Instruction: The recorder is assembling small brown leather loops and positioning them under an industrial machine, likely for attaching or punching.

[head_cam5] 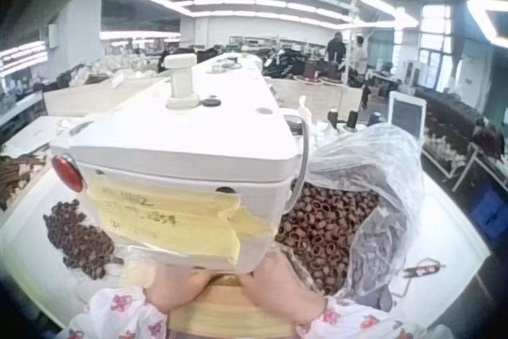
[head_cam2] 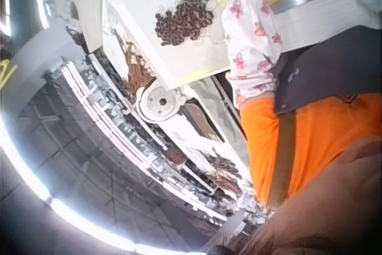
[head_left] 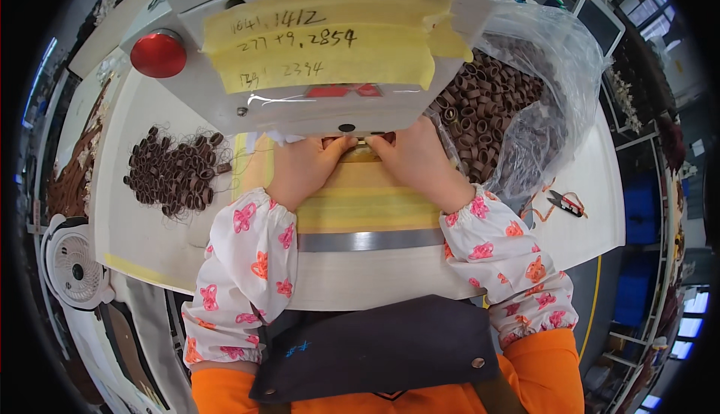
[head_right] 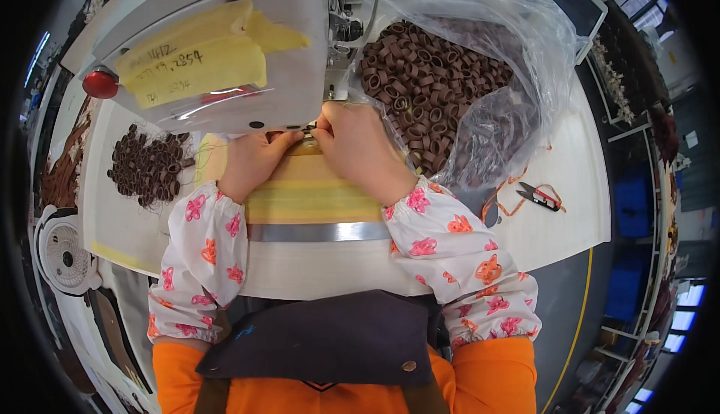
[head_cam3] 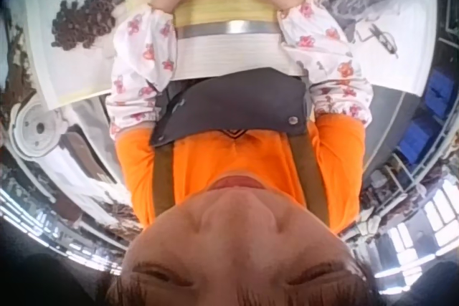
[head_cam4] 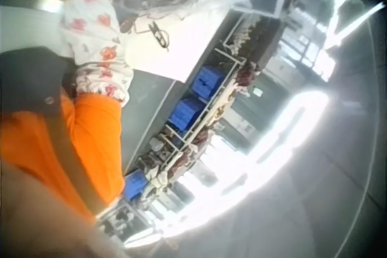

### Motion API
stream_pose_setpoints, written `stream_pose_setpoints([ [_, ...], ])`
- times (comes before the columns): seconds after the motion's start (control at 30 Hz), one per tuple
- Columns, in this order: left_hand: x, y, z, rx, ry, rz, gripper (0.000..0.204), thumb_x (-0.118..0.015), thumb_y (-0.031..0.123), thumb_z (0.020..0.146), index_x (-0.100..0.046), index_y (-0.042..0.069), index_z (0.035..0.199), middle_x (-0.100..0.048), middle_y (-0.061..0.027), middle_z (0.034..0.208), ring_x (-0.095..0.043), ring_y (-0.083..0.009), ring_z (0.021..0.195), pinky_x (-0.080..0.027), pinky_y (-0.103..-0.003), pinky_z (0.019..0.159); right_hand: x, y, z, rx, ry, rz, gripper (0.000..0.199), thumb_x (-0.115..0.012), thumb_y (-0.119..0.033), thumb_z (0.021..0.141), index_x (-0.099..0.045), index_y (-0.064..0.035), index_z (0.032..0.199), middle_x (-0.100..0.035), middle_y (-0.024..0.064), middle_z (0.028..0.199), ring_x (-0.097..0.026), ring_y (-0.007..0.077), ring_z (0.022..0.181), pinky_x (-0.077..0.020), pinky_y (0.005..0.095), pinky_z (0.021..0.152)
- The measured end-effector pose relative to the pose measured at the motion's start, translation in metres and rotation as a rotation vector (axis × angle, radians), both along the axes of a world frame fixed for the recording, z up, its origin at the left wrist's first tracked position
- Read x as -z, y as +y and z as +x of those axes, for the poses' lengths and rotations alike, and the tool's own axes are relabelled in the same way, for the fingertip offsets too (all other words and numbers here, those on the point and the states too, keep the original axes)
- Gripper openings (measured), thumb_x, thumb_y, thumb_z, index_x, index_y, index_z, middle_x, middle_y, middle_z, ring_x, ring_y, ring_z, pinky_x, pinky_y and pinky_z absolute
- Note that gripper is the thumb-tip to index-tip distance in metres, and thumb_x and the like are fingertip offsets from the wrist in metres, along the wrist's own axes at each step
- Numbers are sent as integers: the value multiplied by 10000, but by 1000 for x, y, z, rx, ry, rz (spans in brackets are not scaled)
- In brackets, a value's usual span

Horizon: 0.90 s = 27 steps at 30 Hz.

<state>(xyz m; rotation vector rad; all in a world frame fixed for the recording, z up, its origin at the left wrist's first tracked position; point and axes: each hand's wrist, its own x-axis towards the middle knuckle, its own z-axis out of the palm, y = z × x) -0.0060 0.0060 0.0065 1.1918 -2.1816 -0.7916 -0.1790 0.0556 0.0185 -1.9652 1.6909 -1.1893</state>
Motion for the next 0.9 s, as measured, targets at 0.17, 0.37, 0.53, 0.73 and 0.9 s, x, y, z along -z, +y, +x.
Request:
stream_pose_setpoints([
  [0.17,2,0,0,4,26,-67,253,-639,303,819,-677,73,916,-662,-74,744,-601,-181,628,-453,-297,596,-6,4,0,14,-30,80,115,-632,-42,718,-549,27,679,-581,182,630,-581,341,589,-453,379,536],
  [0.37,-2,0,-6,-15,-181,-38,230,-631,293,818,-661,65,820,-634,-113,711,-598,-242,604,-447,-332,558,-1,11,-7,24,-16,-68,115,-628,-42,723,-539,26,696,-555,191,621,-561,352,599,-436,401,546],
  [0.53,-7,19,5,135,99,-248,174,-587,231,819,-674,107,905,-611,-130,642,-596,-319,581,-456,-402,537,-12,21,0,47,-12,47,238,-670,-172,794,-586,44,847,-614,131,692,-602,207,619,-477,306,568],
  [0.73,-19,39,17,317,55,-145,209,-573,128,833,-657,74,1016,-594,-144,641,-581,-258,543,-447,-329,525,-24,24,8,-70,-477,545,191,-609,-160,867,-576,15,936,-621,41,706,-590,81,585,-469,210,499],
  [0.9,-9,25,17,221,191,-138,199,-578,146,847,-659,71,1013,-625,-113,702,-592,-200,589,-464,-302,580,2,38,19,-128,-261,222,177,-612,-132,833,-542,16,900,-601,96,672,-589,173,565,-457,292,522],
])
